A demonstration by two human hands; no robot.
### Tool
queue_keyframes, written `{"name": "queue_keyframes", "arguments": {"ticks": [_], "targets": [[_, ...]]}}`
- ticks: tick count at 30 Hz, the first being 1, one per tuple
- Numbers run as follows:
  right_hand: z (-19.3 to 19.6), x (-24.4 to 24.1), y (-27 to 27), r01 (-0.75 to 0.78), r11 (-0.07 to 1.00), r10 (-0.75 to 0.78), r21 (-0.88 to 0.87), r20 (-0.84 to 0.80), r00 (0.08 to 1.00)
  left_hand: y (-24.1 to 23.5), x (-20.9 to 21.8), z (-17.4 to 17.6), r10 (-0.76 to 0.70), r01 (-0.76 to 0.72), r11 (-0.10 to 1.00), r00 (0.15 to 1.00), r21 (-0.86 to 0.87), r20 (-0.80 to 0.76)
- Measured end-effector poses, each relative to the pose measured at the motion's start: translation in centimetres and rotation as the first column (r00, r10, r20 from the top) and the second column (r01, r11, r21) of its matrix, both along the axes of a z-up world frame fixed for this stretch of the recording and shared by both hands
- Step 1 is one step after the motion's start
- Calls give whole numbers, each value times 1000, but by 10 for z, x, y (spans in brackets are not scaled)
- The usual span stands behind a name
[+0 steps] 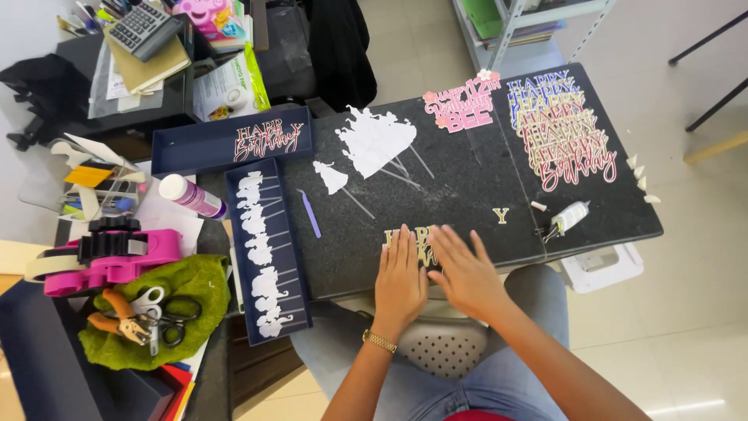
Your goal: Assembling decorative cake toppers by applying glue to cutouts and joining pieces together.
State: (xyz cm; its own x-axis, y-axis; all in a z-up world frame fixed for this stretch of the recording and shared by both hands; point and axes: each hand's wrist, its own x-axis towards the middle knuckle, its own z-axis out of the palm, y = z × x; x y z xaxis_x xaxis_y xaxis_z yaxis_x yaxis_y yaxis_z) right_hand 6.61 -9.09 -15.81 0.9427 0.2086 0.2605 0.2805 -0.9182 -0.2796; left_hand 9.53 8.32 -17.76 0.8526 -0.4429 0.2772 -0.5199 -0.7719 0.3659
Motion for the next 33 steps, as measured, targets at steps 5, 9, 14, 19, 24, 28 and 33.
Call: {"name": "queue_keyframes", "arguments": {"ticks": [5, 9, 14, 19, 24, 28, 33], "targets": [[-15, 8, 4, -101, 979, 108, -179, 30, 994, 1, 2, -12, -2, -15, 991, 992, 135, 125], [-17, 8, 4, -99, 981, 102, -167, 14, 995, 1, 3, -9, -7, -13, 988, 991, 152, 135], [-26, 9, 1, -113, 983, 98, -144, -110, 989, 2, 2, -5, -15, 2, 990, 996, 143, 89], [-22, 23, -28, -33, 948, 70, 316, -106, 992, 1, 12, -13, -27, 14, 989, 996, 149, 83], [-32, 8, -59, 271, 905, -313, 329, 81, 946, 3, 0, -12, -15, -3, 985, 995, 172, 104], [-38, 2, -78, 316, 946, -321, 66, 75, 944, 11, -3, -7, -55, 54, 998, 997, 27, 56], [-44, -10, -83, 267, 964, -264, -15, 111, 958, 16, -43, -6, -6, 11, 996, 998, -86, 58]]}}
